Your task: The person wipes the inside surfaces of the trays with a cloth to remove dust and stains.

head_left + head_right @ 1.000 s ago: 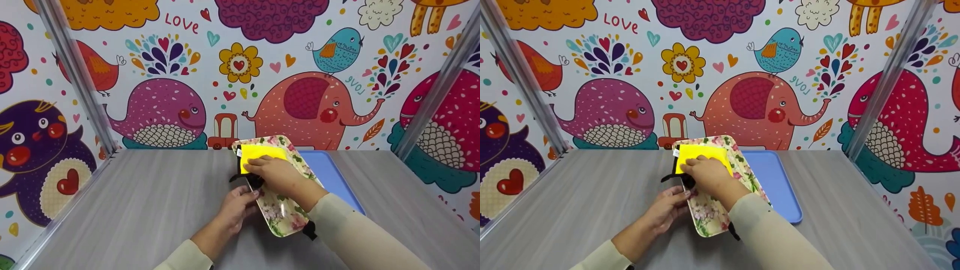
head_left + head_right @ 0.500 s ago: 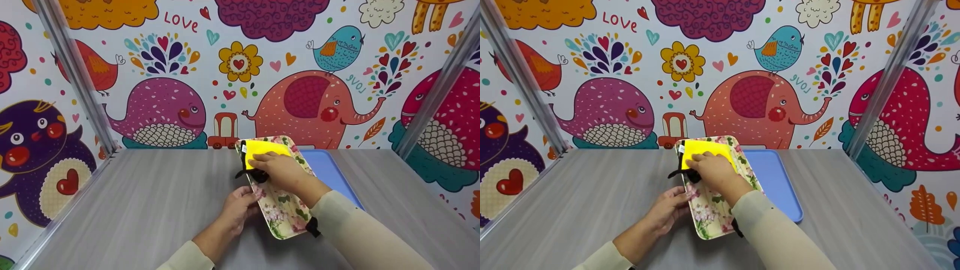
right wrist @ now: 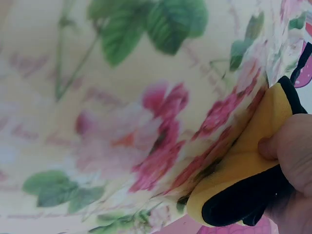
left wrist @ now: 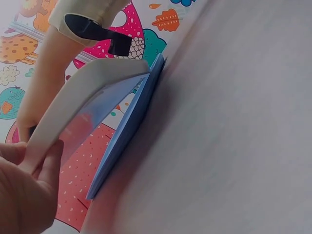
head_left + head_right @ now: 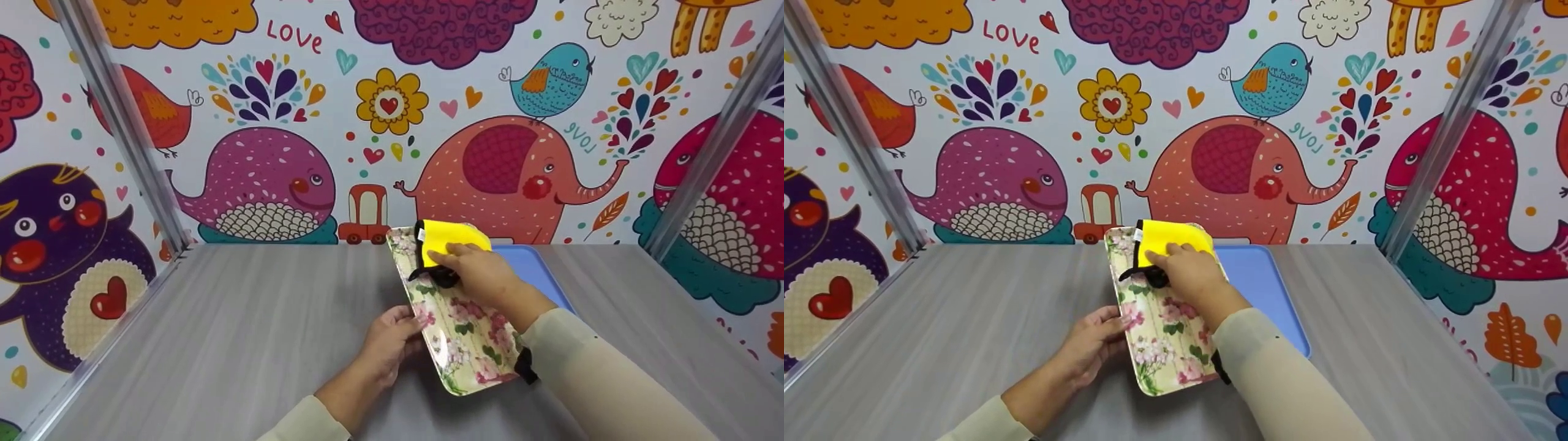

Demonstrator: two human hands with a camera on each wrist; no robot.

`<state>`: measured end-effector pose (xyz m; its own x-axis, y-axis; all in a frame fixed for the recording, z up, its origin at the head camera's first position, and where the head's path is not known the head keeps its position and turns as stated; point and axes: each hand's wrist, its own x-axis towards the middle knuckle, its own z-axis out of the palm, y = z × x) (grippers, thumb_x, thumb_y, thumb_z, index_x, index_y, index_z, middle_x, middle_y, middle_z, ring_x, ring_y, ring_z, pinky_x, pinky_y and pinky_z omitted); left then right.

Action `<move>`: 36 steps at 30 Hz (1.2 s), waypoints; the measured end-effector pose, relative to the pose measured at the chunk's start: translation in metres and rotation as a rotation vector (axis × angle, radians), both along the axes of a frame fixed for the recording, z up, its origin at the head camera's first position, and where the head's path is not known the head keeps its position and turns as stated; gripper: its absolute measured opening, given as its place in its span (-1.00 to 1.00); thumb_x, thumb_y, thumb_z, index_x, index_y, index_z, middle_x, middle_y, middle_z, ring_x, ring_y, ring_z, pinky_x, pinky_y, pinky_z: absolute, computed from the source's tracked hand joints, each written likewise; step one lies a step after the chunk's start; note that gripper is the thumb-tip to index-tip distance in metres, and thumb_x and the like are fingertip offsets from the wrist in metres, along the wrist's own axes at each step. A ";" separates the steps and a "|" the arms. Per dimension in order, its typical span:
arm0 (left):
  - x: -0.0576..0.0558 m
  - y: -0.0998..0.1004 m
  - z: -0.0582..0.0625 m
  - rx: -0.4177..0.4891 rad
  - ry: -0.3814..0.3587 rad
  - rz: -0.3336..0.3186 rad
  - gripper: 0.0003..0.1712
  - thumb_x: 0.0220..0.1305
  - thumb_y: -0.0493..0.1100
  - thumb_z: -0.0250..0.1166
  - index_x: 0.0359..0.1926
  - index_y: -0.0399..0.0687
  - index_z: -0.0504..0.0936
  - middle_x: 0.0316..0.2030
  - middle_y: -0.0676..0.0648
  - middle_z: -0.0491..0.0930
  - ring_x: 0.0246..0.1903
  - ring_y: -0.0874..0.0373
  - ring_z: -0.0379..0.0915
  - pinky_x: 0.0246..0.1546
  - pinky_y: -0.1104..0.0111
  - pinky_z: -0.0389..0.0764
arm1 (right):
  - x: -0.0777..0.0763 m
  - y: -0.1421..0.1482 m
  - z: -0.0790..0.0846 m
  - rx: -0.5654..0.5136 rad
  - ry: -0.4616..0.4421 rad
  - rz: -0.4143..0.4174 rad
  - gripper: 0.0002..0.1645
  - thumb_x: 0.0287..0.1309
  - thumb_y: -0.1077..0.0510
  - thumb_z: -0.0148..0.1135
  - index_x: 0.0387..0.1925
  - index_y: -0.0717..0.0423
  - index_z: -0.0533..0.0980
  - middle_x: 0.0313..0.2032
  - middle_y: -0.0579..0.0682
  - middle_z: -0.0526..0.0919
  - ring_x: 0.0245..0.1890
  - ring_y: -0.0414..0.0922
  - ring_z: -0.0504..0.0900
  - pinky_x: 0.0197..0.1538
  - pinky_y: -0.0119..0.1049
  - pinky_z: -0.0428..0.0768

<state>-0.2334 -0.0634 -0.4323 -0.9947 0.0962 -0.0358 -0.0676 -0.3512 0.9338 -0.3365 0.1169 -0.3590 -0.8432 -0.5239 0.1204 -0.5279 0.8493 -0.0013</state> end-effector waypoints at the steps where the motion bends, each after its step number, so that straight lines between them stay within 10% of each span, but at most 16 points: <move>1: 0.000 0.000 0.000 -0.002 -0.001 -0.001 -0.66 0.44 -0.30 0.22 0.13 -0.44 0.52 -0.15 -0.07 0.74 -0.23 0.19 0.67 -0.17 0.32 0.70 | -0.001 0.002 -0.001 -0.010 -0.010 -0.013 -0.21 0.37 0.15 0.31 0.52 -0.40 0.31 0.48 0.14 0.42 0.44 0.21 0.44 0.26 0.16 0.60; 10: 0.003 0.002 0.001 0.013 -0.007 -0.003 -0.70 0.44 -0.29 0.25 0.08 -0.41 0.54 -0.20 -0.03 0.74 -0.25 0.22 0.67 -0.21 0.35 0.69 | -0.006 0.013 -0.006 -0.124 -0.113 -0.105 -0.18 0.45 0.17 0.21 0.60 -0.31 0.16 0.49 0.22 0.38 0.42 0.28 0.43 0.35 0.26 0.48; 36: 0.002 -0.001 0.002 -0.008 0.004 0.016 -0.67 0.43 -0.31 0.23 0.11 -0.45 0.53 -0.17 -0.08 0.76 -0.25 0.18 0.69 -0.18 0.31 0.73 | 0.016 -0.007 -0.003 -0.082 -0.046 0.043 -0.22 0.28 0.29 0.36 0.48 -0.20 0.41 0.37 0.18 0.54 0.34 0.20 0.56 0.31 0.10 0.57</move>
